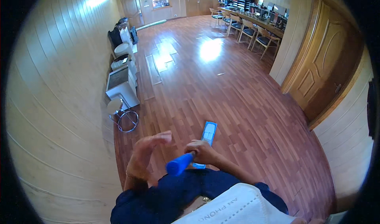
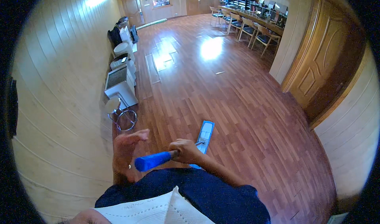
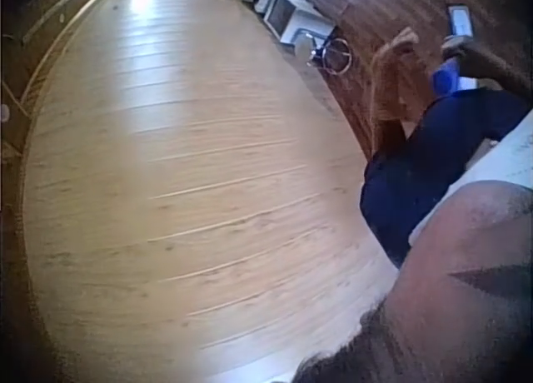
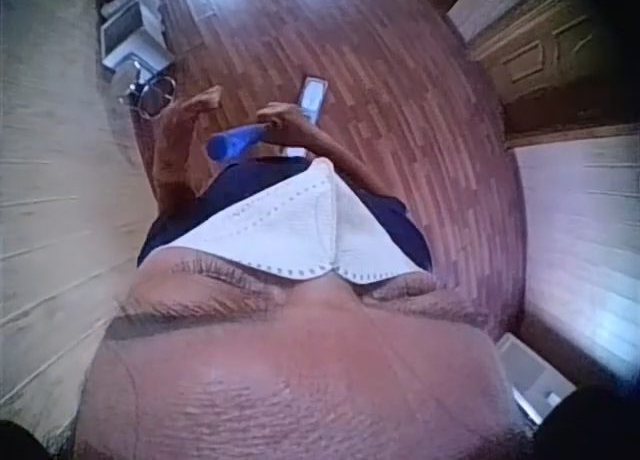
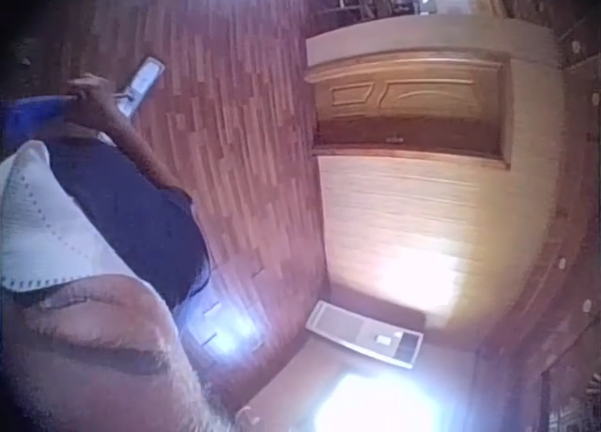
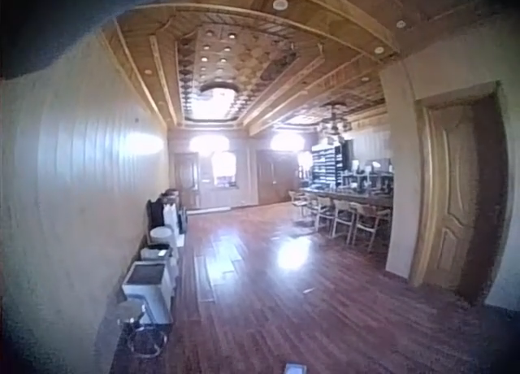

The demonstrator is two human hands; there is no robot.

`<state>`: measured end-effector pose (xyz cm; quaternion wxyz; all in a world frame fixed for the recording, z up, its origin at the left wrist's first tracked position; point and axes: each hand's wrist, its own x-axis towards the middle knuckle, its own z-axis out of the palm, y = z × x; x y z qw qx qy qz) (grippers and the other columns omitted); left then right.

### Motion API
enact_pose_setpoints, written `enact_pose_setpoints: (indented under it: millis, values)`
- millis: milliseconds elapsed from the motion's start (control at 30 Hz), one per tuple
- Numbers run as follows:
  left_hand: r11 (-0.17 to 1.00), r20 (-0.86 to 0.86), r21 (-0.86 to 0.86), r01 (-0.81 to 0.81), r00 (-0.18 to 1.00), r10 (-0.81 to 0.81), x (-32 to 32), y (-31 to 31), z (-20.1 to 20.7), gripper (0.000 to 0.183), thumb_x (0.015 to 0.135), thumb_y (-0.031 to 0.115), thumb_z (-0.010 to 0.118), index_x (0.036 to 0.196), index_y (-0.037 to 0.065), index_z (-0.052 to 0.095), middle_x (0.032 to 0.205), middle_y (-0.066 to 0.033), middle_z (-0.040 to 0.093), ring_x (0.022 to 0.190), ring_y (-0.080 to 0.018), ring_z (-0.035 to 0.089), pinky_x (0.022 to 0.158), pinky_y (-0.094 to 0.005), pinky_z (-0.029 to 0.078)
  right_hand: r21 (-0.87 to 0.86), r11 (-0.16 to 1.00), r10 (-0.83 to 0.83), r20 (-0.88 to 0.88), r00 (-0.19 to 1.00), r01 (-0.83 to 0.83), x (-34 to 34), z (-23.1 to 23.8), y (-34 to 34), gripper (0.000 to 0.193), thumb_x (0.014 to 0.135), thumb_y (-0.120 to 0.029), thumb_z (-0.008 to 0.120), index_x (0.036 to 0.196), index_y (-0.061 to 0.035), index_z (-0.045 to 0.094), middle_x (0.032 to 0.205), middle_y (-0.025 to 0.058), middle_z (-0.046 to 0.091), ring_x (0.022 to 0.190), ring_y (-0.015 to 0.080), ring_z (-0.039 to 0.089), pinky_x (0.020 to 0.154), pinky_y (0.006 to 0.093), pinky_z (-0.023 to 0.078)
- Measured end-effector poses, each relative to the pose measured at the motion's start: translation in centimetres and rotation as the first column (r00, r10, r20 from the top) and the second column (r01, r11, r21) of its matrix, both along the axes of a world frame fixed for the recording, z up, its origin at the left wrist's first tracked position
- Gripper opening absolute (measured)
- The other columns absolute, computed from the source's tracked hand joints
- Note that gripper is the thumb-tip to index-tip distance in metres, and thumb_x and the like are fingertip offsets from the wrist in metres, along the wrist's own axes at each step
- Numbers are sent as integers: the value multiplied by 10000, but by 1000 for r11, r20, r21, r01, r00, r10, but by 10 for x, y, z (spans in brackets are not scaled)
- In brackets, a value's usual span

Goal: The recorder is mopping the wooden floor using a flat mop.

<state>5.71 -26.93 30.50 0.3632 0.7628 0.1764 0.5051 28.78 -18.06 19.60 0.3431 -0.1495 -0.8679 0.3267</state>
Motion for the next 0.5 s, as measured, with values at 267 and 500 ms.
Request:
enact_pose_setpoints:
  millis: [267, 500]
  values:
    - [867, -8, 490, -96, 993, 115, 36, -18, 49, 363, 704, 195, 822, 961, 133, 574, 818, -50, 671, 799, -226, 683, 850, -421, 440, -184, 980, -22, 294, 956, 79, -14, -157, 41, 280, 710, -295, 734, 748, -65, 579, 701, 156, 587, 690, 379, 591, 584, 460, 450]
    - [719, 23, 650, -247, 952, 307, 31, 4, 50, 316, 723, 179, 760, 891, 170, 493, 705, 6, 637, 650, -177, 667, 868, -421, 414, -84, 961, -237, 230, 944, 262, -10, -180, 54, 203, 702, -238, 702, 725, -55, 620, 716, 201, 605, 715, 409, 596, 573, 486, 444]
